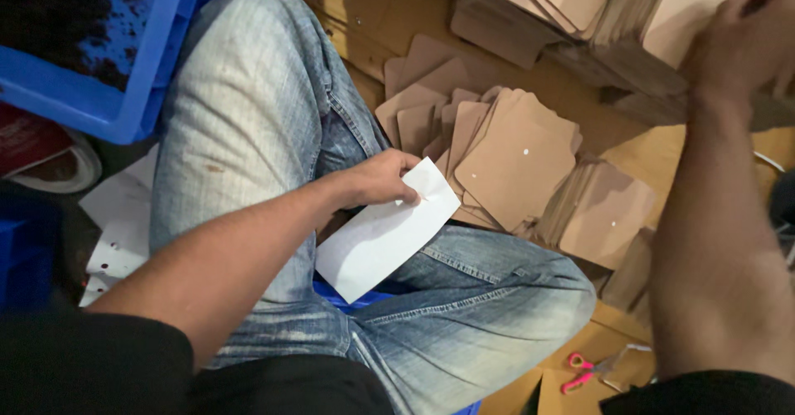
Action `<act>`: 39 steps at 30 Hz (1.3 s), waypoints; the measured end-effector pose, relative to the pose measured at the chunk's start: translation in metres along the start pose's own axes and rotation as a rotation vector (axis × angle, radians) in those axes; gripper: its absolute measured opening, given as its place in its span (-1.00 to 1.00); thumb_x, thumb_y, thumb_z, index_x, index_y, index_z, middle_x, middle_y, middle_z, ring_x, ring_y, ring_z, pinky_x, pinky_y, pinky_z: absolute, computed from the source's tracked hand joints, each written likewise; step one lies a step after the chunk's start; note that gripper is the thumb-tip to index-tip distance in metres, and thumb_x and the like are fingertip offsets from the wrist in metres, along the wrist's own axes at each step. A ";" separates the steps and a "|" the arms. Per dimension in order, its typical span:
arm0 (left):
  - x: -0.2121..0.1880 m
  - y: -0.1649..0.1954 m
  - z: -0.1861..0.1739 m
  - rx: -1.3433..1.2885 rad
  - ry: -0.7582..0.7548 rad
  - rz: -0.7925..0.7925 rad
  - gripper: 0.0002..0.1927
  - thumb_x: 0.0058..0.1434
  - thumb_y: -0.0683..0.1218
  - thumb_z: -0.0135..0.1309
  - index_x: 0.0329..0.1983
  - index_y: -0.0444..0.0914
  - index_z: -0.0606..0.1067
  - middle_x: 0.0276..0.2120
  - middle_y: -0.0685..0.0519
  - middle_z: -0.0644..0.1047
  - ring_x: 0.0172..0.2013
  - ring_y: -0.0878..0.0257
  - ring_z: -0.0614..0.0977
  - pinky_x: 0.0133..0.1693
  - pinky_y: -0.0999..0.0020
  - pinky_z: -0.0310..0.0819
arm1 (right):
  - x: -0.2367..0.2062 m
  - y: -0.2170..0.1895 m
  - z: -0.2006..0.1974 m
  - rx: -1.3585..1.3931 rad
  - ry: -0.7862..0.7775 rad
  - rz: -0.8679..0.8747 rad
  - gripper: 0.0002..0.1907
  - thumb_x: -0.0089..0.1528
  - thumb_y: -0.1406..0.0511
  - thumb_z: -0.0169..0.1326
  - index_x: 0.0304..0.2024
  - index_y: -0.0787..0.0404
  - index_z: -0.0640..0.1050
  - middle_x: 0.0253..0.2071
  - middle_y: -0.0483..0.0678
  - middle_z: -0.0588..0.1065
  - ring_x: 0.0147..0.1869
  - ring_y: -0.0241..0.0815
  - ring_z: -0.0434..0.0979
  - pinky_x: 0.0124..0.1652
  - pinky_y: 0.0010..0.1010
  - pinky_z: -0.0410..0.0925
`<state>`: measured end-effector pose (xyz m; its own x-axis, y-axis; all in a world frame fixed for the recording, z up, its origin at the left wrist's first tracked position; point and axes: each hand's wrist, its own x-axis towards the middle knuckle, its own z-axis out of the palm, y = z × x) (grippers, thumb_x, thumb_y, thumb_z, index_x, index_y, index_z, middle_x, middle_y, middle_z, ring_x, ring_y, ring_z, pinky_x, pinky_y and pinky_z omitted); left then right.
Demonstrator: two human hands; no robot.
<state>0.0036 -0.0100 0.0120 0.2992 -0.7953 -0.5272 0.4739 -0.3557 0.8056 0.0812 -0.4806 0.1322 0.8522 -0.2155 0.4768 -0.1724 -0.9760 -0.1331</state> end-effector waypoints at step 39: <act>0.008 -0.004 -0.004 -0.126 -0.037 0.014 -0.55 -0.07 -0.27 0.24 -0.03 -0.28 0.62 -0.16 0.05 0.68 -0.14 0.26 0.67 -0.05 0.32 0.53 | -0.276 -0.298 -0.089 0.560 -0.267 0.759 -0.84 0.31 0.33 0.21 -0.10 0.29 0.61 -0.17 -0.05 0.59 -0.13 -0.29 0.59 -0.11 -0.47 0.46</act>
<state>0.0071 -0.0127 0.0033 0.2769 -0.8181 -0.5040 0.5708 -0.2819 0.7712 -0.1470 -0.1328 0.1177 0.7072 -0.6986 -0.1090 -0.5205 -0.4101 -0.7489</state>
